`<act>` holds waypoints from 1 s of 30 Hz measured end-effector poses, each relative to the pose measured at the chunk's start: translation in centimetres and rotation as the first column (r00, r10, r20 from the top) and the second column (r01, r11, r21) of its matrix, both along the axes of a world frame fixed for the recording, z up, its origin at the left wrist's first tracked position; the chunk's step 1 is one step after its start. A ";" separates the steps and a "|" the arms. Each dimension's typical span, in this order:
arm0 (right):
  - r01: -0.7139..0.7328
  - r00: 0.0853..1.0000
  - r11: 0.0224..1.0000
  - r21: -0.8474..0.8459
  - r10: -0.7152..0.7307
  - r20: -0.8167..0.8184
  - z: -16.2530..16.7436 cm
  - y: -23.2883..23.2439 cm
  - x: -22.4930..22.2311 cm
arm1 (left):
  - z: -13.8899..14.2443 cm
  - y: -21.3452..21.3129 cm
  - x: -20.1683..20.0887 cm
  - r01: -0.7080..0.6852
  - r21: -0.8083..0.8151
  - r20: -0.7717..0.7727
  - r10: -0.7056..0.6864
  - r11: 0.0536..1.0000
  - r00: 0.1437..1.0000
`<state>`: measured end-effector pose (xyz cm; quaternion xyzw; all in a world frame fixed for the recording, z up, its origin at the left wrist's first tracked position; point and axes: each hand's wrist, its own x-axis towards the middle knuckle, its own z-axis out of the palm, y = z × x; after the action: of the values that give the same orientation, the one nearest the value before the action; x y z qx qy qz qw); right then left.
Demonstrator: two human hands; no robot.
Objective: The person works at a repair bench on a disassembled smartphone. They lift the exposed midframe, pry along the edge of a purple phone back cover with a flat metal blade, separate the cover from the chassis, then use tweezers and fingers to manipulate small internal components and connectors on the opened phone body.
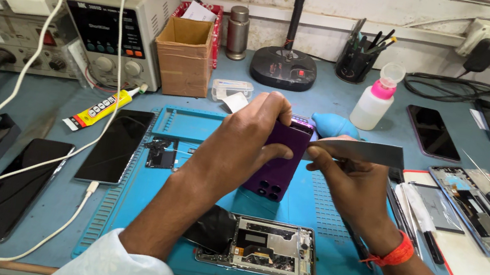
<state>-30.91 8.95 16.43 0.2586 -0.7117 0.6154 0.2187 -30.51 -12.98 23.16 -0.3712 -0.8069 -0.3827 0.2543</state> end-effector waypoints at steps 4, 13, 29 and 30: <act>0.020 0.998 0.997 -0.073 -0.015 0.064 0.3 -0.3 -0.6 | -0.2 -0.2 0.3 -0.030 0.015 -0.030 0.031 0.999 0.999; 0.076 0.986 0.980 -0.184 -0.047 0.158 3.5 2.4 -2.5 | -0.3 0.2 0.4 -0.028 0.041 -0.006 0.028 0.999 1.000; 0.310 0.894 0.690 0.654 -0.445 0.045 4.7 2.3 0.7 | 0.6 2.2 1.8 -0.251 0.057 0.043 0.249 0.966 0.968; 0.215 0.933 0.807 0.550 -0.336 0.130 4.9 1.6 0.8 | 0.6 2.3 2.0 -0.239 0.064 0.027 0.237 0.969 0.971</act>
<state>-30.14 10.57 21.36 0.1318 -0.9026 0.3827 0.1463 -28.48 -10.64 23.76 -0.2595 -0.8347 -0.3797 0.3029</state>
